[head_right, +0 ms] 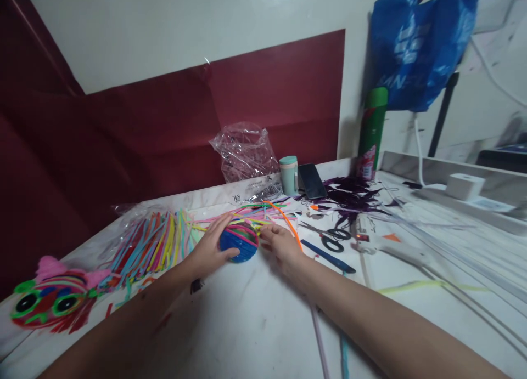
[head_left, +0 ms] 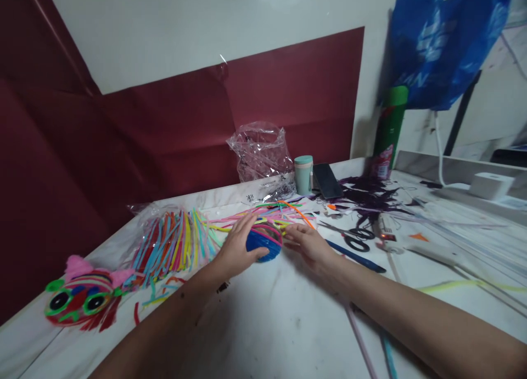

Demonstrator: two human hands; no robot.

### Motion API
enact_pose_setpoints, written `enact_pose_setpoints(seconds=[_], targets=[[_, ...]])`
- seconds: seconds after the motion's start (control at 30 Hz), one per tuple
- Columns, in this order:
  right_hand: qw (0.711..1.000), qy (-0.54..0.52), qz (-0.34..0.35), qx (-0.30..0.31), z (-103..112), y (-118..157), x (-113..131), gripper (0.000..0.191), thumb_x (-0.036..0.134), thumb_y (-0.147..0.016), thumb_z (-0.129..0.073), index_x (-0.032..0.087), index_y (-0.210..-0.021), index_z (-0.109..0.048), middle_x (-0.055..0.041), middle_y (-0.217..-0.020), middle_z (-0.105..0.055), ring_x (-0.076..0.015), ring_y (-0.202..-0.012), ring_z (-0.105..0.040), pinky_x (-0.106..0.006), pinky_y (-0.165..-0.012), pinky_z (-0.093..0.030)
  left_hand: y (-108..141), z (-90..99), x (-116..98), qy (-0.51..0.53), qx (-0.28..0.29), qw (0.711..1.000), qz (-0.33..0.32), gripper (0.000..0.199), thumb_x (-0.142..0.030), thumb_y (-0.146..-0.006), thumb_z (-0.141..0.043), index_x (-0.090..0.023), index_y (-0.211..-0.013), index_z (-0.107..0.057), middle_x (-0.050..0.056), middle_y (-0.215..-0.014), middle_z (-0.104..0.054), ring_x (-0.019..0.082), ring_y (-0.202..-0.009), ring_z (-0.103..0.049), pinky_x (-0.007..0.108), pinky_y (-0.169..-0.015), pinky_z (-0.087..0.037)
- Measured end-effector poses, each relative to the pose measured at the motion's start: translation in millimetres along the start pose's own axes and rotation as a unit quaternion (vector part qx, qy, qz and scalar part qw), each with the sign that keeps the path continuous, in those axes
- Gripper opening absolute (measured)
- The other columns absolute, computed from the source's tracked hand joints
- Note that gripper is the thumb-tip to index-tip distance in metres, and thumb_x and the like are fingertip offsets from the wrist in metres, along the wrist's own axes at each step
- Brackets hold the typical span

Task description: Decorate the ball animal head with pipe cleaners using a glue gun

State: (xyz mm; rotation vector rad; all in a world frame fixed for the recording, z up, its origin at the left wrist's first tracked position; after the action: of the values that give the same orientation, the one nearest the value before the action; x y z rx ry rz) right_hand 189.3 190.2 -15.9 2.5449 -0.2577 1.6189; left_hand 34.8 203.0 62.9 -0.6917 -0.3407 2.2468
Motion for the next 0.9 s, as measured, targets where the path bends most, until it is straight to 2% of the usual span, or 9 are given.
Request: enact_pose_setpoints(seconds=[0.07,0.17,0.23,0.3,0.4,0.5,0.63,0.9], targets=[[1.000,0.009,0.002,0.029,-9,3,-3,0.033,0.045,-0.056,-0.074,0.017,-0.064,-0.059,-0.0026,-0.073,-0.064,-0.0160,-0.071,-0.058,-0.030,-0.069,-0.043,6,-3.5,7,0.013,0.002,0.999,0.035,0.076,-0.037,-0.066,-0.068,-0.019,-0.133,-0.037,0.013,-0.133,-0.041,0.029,-0.127,-0.036,0.046,-0.105,-0.031],[0.998,0.021,0.014,0.061,-22,10,-2,0.032,0.044,-0.057,-0.074,0.017,-0.065,-0.059,-0.0012,-0.070,-0.063,-0.0155,-0.070,-0.057,-0.030,-0.071,-0.042,25,5.7,18,0.005,-0.048,0.995,0.087,0.070,-0.040,-0.062,-0.070,-0.019,-0.124,-0.045,0.013,-0.129,-0.040,0.030,-0.123,-0.040,0.046,-0.102,-0.034],[0.996,0.039,0.030,0.075,-29,15,2,0.029,0.041,-0.058,-0.074,0.017,-0.064,-0.059,0.0008,-0.067,-0.060,-0.0140,-0.067,-0.054,-0.028,-0.070,-0.041,36,7.9,17,-0.003,-0.060,0.995,0.085,0.070,-0.041,-0.059,-0.071,-0.019,-0.121,-0.047,0.014,-0.131,-0.039,0.032,-0.124,-0.038,0.049,-0.102,-0.033],[0.990,0.090,0.066,0.090,-36,22,11,0.026,0.040,-0.062,-0.071,0.017,-0.065,-0.059,0.0020,-0.065,-0.057,-0.0129,-0.064,-0.051,-0.027,-0.066,-0.040,41,3.1,12,0.004,-0.047,0.997,0.063,0.074,-0.043,-0.059,-0.071,-0.018,-0.123,-0.045,0.015,-0.132,-0.040,0.033,-0.126,-0.035,0.050,-0.103,-0.031],[0.960,0.206,0.149,0.120,-50,36,29,0.020,0.037,-0.072,-0.061,0.018,-0.066,-0.058,0.0015,-0.064,-0.056,-0.0135,-0.063,-0.050,-0.026,-0.062,-0.040,42,-4.7,9,0.024,-0.037,0.998,0.053,0.076,-0.043,-0.062,-0.069,-0.017,-0.127,-0.040,0.016,-0.132,-0.043,0.033,-0.126,-0.036,0.051,-0.103,-0.030],[0.926,0.290,0.190,0.150,-63,47,34,0.014,0.030,-0.075,-0.057,0.018,-0.067,-0.058,-0.0003,-0.067,-0.059,-0.0150,-0.066,-0.053,-0.026,-0.063,-0.041,42,-4.8,7,0.029,-0.063,0.997,0.045,0.073,-0.042,-0.064,-0.069,-0.017,-0.126,-0.040,0.015,-0.131,-0.044,0.032,-0.125,-0.037,0.050,-0.103,-0.031],[0.896,0.364,0.213,0.139,-68,54,32,0.010,0.022,-0.076,-0.055,0.018,-0.068,-0.060,-0.0022,-0.070,-0.062,-0.0158,-0.068,-0.055,-0.026,-0.065,-0.041,45,-1.3,2,0.016,-0.099,0.995,0.025,0.071,-0.044,-0.064,-0.069,-0.019,-0.125,-0.041,0.014,-0.129,-0.047,0.030,-0.123,-0.040,0.049,-0.102,-0.032],[0.877,0.410,0.224,0.110,-66,56,33,0.012,0.022,-0.075,-0.057,0.018,-0.063,-0.057,-0.0015,-0.065,-0.060,-0.0151,-0.062,-0.054,-0.026,-0.059,-0.040,48,-1.8,-10,-0.002,-0.104,0.994,0.014,0.071,-0.047,-0.064,-0.069,-0.019,-0.124,-0.042,0.014,-0.126,-0.049,0.031,-0.120,-0.041,0.049,-0.100,-0.032]])
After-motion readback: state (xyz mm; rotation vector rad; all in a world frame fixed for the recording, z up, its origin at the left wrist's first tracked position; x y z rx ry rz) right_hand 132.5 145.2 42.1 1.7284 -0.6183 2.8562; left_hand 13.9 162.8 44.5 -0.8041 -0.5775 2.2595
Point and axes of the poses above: each hand's wrist, its own y-axis away from the middle knuckle, its own z-axis out of the back of the hand, x = y × z, the point moved 10 cm from there along -y, towards the middle knuckle
